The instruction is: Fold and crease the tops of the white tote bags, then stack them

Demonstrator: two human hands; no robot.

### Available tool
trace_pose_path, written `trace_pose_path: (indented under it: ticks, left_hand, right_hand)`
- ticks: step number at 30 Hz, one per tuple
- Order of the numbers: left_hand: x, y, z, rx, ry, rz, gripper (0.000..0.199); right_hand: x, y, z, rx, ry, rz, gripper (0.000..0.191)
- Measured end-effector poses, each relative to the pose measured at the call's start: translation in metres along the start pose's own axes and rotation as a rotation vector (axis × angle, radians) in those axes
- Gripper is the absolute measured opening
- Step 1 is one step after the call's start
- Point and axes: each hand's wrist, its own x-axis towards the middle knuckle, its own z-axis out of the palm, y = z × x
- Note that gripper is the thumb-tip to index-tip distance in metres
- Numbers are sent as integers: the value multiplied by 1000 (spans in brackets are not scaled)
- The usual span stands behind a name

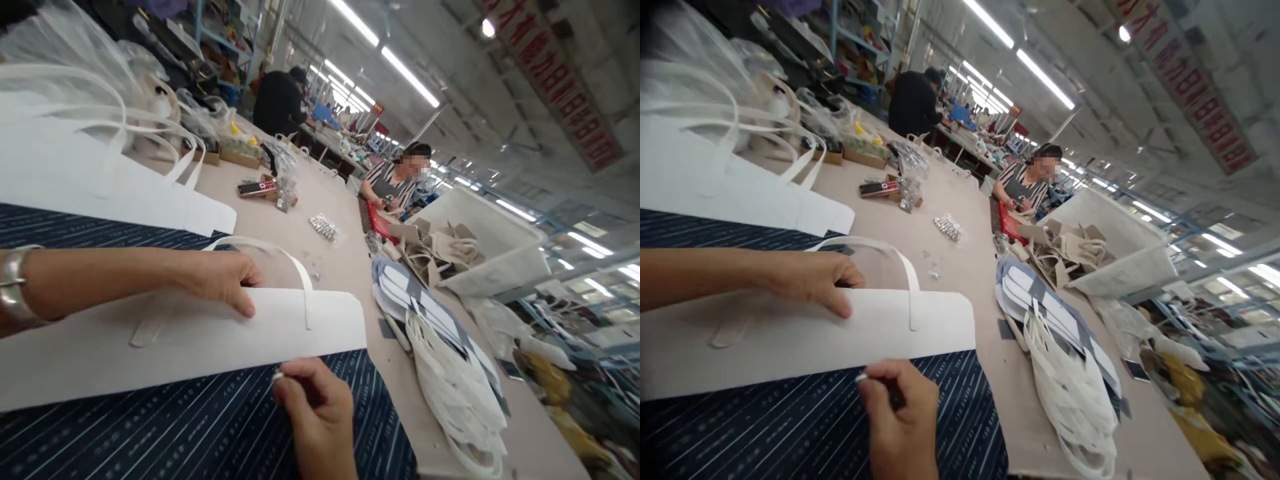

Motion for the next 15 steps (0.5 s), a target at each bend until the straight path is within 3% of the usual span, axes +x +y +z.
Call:
trace_pose_path:
  ticks: [2, 4, 7, 12, 15]
  left_hand:
    - [12, -14, 21, 15, 15, -36, 25]
    - [21, -25, 30, -4, -12, -77, 24]
    - [28, -35, 27, -66, -120, -129, 29]
    - [32, -37, 19, -221, -311, -149, 36]
    - [33, -38, 23, -346, -309, -156, 30]
  right_hand:
    - [-1, 19, 15, -35, -86, 129, 14]
    - [-1, 34, 26, -73, -123, 184, 16]
    - [0, 44, 34, -126, -115, 194, 17]
    - [4, 41, 36, -139, -165, 192, 13]
    - [7, 38, 38, -169, -193, 178, 12]
